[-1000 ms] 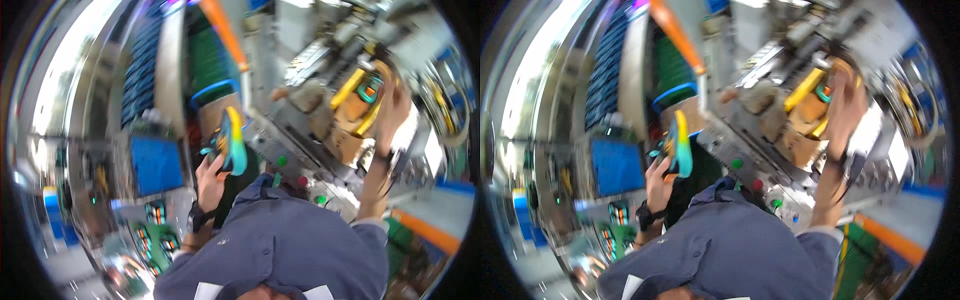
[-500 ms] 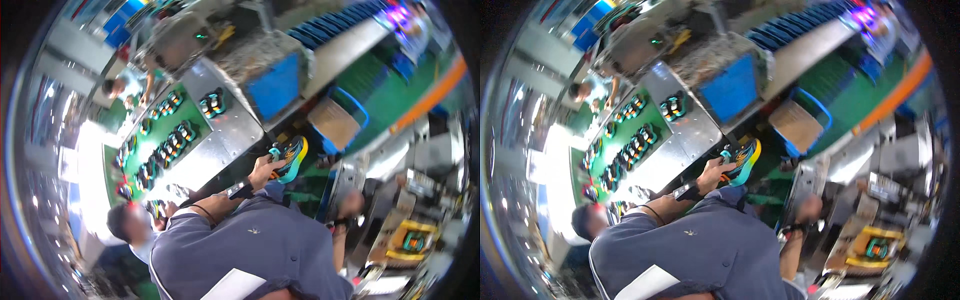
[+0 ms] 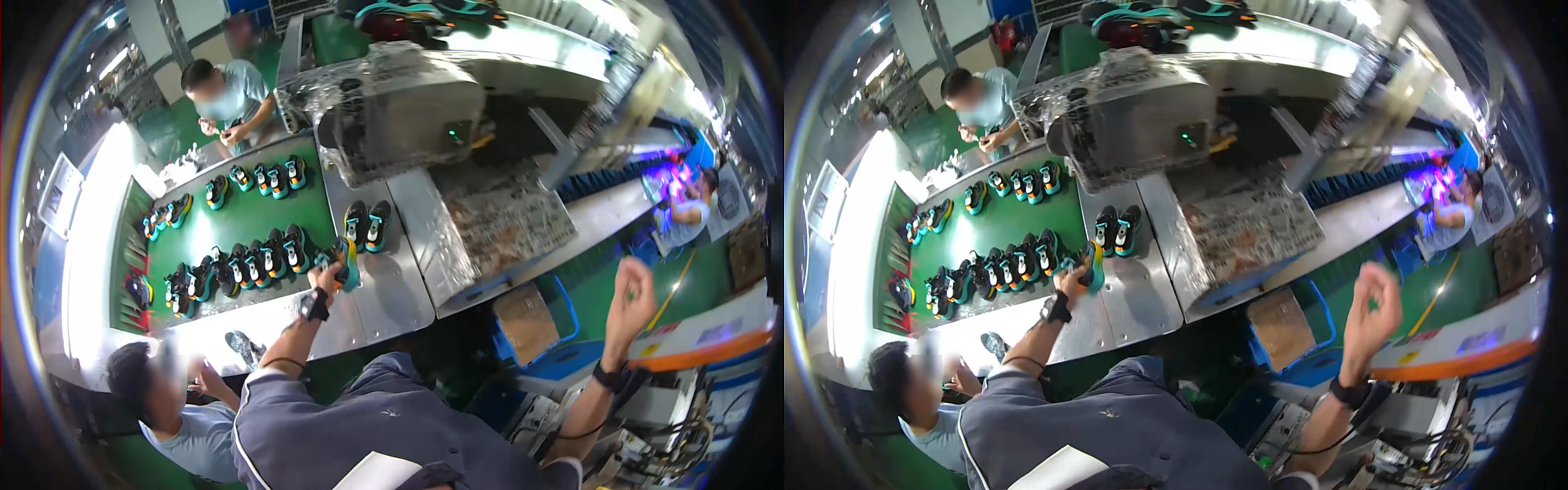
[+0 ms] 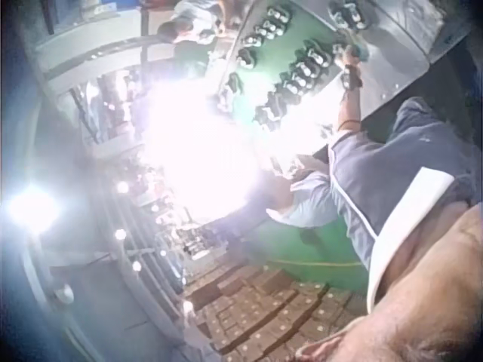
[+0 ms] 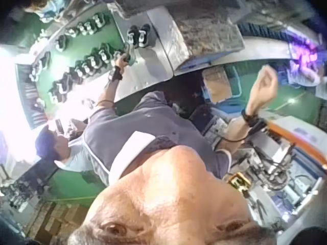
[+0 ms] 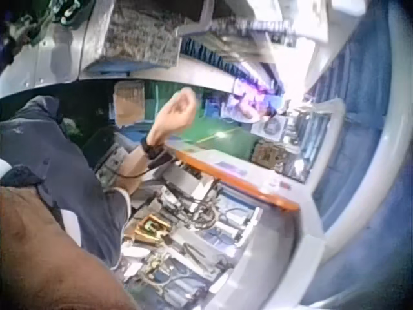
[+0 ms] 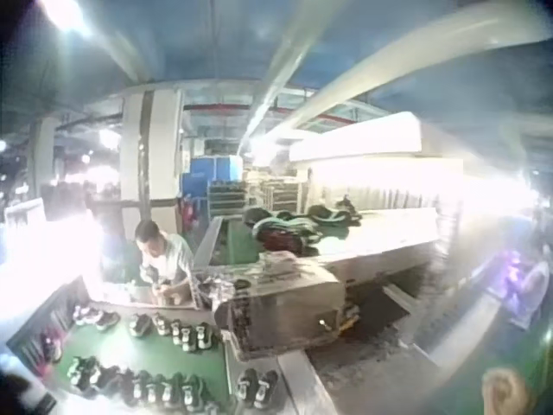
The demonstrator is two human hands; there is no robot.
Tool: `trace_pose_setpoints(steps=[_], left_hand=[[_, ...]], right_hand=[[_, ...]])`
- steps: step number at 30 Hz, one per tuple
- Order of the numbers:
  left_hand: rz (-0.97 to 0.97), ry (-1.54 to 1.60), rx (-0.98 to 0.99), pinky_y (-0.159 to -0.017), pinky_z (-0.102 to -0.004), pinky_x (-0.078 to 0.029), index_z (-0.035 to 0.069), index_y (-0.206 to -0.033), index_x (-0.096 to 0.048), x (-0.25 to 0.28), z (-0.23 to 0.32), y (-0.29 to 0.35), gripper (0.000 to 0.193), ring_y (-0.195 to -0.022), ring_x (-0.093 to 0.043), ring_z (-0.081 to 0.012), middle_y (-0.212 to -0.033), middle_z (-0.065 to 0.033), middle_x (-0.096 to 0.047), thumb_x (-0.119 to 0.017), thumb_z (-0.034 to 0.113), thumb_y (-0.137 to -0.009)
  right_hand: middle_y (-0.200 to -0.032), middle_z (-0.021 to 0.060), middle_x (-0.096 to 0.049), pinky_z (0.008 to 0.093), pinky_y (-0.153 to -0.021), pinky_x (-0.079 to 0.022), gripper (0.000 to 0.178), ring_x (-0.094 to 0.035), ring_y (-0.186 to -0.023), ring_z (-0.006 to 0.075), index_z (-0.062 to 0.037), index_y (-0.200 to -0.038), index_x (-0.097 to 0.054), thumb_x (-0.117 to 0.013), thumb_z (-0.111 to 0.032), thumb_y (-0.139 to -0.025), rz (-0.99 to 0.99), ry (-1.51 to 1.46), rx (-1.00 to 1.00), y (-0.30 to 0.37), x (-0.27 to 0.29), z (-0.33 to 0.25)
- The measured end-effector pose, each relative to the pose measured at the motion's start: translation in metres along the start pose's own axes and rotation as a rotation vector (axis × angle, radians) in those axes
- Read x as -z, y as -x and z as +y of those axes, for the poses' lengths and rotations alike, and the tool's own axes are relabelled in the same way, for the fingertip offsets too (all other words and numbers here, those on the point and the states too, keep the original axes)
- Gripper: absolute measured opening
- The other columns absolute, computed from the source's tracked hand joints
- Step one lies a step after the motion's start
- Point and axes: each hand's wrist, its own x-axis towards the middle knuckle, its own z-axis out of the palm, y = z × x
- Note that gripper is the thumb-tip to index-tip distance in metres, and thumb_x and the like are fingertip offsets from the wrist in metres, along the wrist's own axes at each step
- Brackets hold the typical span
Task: Operate a shoe-lasting machine to shape and attach soles to shoe uppers.
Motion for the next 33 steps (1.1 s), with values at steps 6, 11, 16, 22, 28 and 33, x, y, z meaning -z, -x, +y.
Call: trace_pose_setpoints(steps=[6,11,16,22,28,33], left_hand=[[0.054,0.051,-0.031,-0.059,-0.0331,-0.05,-0.006,-0.088,-0.067,-0.017,0.039,-0.158,0.033,-0.069,-0.065,-0.0197,-0.078,-0.0104,-0.067,-0.074,0.02,-0.069],[0.011,0.066,-0.064,-0.056,-0.0345,-0.051,-0.005,-0.088,-0.067,0.006,-0.028,-0.362,0.03,-0.064,-0.065,-0.0253,-0.076,-0.0159,-0.068,-0.073,0.02,-0.071],[0.229,-0.636,-0.625,-0.069,-0.0404,-0.052,0.007,-0.092,-0.068,-0.06,0.07,-0.382,0.02,-0.08,-0.064,-0.0329,-0.086,-0.0161,-0.063,-0.068,0.02,-0.077],[-0.19,0.04,-0.436,-0.108,-0.0399,-0.036,-0.005,-0.134,-0.045,0.012,-0.062,-0.416,0.07,-0.127,-0.045,-0.0385,-0.128,-0.0258,-0.052,-0.073,0.031,-0.081],[-0.549,0.308,0.051,-0.076,-0.0281,-0.051,-0.006,-0.113,-0.064,-0.028,0.051,-0.092,0.03,-0.081,-0.06,-0.0125,-0.089,-0.0072,-0.066,-0.063,0.014,-0.09],[-1.24,0.282,0.144,-0.101,-0.0441,-0.046,-0.004,-0.132,-0.052,-0.056,0.138,0.055,0.043,-0.116,-0.059,-0.0312,-0.127,-0.0198,-0.06,-0.06,0.016,-0.095]], right_hand=[[-0.102,0.0089,-0.069,0.0312,-0.077,-0.05,0.026,-0.064,-0.085,0.0173,-0.0032,-0.111,-0.065,-0.067,-0.006,-0.085,-0.374,0.209,0.436,-0.194,-0.19,-0.132],[-0.131,0.0116,-0.058,0.0405,-0.097,-0.045,0.058,-0.055,-0.121,0.0269,-0.0138,-0.135,-0.053,-0.07,-0.011,-0.08,-0.593,0.2,0.747,-0.286,-0.345,-0.186],[-0.123,0.009,-0.063,0.0325,-0.099,-0.043,0.069,-0.059,-0.113,0.0234,-0.015,-0.135,-0.052,-0.069,0.0,-0.07,-0.698,0.257,0.925,-0.31,-0.453,-0.197],[-0.103,0.0089,-0.065,0.0332,-0.083,-0.049,0.052,-0.064,-0.098,0.0279,-0.0109,-0.114,-0.056,-0.079,-0.007,-0.067,-0.685,0.258,0.928,-0.321,-0.457,-0.209],[-0.085,0.0093,-0.061,0.0366,-0.072,-0.048,0.038,-0.061,-0.078,0.0265,-0.0068,-0.093,-0.057,-0.083,-0.016,-0.067,-0.429,0.137,1.099,-0.295,-0.438,-0.199],[-0.081,0.0099,-0.068,0.0304,-0.066,-0.052,0.054,-0.064,-0.074,0.0145,0.0,-0.096,-0.059,-0.079,-0.047,-0.078,-0.137,-0.206,0.868,-0.311,-0.292,-0.197]])
